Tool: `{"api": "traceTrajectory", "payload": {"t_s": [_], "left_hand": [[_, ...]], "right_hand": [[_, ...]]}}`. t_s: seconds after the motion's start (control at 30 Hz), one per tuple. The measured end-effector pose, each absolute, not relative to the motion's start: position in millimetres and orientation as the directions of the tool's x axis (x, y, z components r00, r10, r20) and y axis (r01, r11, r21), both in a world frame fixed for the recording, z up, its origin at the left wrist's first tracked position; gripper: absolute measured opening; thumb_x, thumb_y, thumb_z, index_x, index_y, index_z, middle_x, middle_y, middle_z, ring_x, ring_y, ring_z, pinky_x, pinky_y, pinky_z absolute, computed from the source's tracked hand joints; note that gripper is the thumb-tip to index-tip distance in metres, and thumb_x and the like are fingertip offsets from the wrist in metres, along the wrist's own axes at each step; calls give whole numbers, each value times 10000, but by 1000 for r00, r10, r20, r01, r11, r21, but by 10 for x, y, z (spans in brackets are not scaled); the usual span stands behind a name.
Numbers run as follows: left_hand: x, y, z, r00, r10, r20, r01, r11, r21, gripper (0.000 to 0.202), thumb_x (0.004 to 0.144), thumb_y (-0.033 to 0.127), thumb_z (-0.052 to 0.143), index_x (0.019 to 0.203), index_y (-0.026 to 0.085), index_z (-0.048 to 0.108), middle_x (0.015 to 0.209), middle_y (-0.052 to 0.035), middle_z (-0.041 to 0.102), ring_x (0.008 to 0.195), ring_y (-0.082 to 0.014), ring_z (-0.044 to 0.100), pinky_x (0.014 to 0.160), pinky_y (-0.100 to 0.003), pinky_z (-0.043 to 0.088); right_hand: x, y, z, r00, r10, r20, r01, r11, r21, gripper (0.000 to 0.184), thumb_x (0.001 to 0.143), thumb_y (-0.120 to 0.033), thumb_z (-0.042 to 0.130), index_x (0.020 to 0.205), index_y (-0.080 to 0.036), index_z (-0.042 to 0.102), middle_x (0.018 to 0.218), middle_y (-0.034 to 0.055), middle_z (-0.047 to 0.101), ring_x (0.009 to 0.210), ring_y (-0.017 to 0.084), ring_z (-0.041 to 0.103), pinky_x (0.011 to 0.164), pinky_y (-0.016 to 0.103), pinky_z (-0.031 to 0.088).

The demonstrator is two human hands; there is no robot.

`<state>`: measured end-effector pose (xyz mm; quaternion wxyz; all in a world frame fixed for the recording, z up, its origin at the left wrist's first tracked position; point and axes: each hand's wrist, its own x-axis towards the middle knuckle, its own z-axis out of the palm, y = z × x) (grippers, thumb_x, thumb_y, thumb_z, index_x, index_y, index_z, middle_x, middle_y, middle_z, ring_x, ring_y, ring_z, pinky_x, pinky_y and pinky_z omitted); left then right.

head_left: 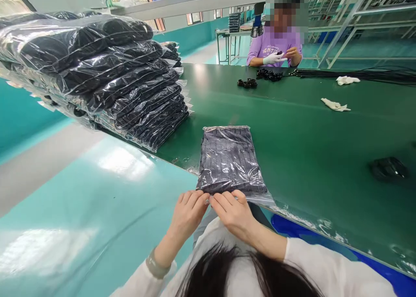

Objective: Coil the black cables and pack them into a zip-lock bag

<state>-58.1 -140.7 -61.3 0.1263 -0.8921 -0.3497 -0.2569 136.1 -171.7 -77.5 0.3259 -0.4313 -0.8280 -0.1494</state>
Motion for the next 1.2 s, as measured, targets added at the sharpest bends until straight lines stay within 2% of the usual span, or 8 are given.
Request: {"api": "traceTrajectory", "payload": {"t_s": [0.17, 0.3, 0.53, 0.7, 0.8, 0.9, 1.03, 1.2], "left_hand": [[-352, -1399, -638, 659, 506, 556, 635, -771, -52, 115, 945, 139, 591, 1043, 188, 627, 913, -44, 712, 821, -190, 599, 741, -334, 430], [-232, -1365, -630, 698, 430, 573, 558, -828, -59, 138, 957, 92, 537, 995, 175, 640, 894, -40, 711, 788, -173, 593, 689, -326, 417], [-234, -1306, -681, 680, 454, 576, 543, -839, 21, 221, 974, 79, 462, 953, 186, 655, 842, -33, 692, 731, -155, 587, 652, -307, 430], [-328, -1301, -715, 719, 420, 554, 499, -867, 10, 174, 971, 89, 497, 1015, 177, 641, 886, -39, 697, 759, -159, 591, 666, -308, 434], [-296, -1323, -661, 725, 446, 525, 533, -846, -17, 191, 956, 87, 518, 1076, 180, 635, 920, -49, 697, 801, -171, 602, 689, -318, 431], [-155, -1348, -628, 715, 463, 524, 559, -829, -29, 160, 957, 155, 562, 1099, 182, 630, 942, -54, 698, 816, -180, 600, 717, -330, 428], [34, -1364, -690, 753, 411, 514, 513, -855, -68, 94, 970, 158, 557, 1014, 172, 639, 903, -42, 698, 794, -173, 588, 688, -328, 398], [107, -1286, -759, 718, 396, 573, 481, -877, 3, 175, 985, 112, 481, 958, 173, 643, 854, -37, 699, 760, -158, 598, 664, -315, 420]], "right_hand": [[1686, -1883, -916, -269, 701, 660, 880, 458, -127, 127, 1003, -189, 571, 1078, -179, 673, 1025, 60, 731, 878, 176, 583, 860, 369, 283], [1747, -1877, -916, -283, 688, 668, 878, 466, -109, 157, 1008, -142, 521, 1013, -174, 675, 922, 51, 728, 839, 174, 576, 860, 379, 279], [1674, -1761, -884, -320, 672, 668, 851, 514, -109, 151, 987, -127, 537, 880, -169, 635, 772, 17, 676, 766, 151, 537, 795, 358, 268], [1844, -1830, -884, -331, 694, 640, 817, 551, -174, 163, 1026, -139, 497, 978, -176, 649, 910, 16, 726, 833, 144, 583, 828, 363, 269], [1997, -1906, -867, -277, 721, 636, 848, 495, -192, 111, 1026, -200, 552, 1060, -179, 655, 971, 14, 736, 857, 140, 610, 831, 366, 267], [2070, -1934, -864, -248, 732, 634, 872, 453, -183, 109, 1016, -227, 583, 1072, -176, 661, 983, 16, 740, 855, 143, 623, 831, 371, 269], [2036, -1897, -892, -306, 711, 633, 867, 484, -123, 121, 1012, -156, 550, 1011, -166, 670, 901, 14, 736, 823, 145, 615, 818, 373, 274], [2014, -1794, -890, -341, 680, 649, 838, 533, -117, 160, 1008, -119, 508, 983, -143, 665, 885, 31, 728, 805, 147, 592, 816, 370, 288]]}}
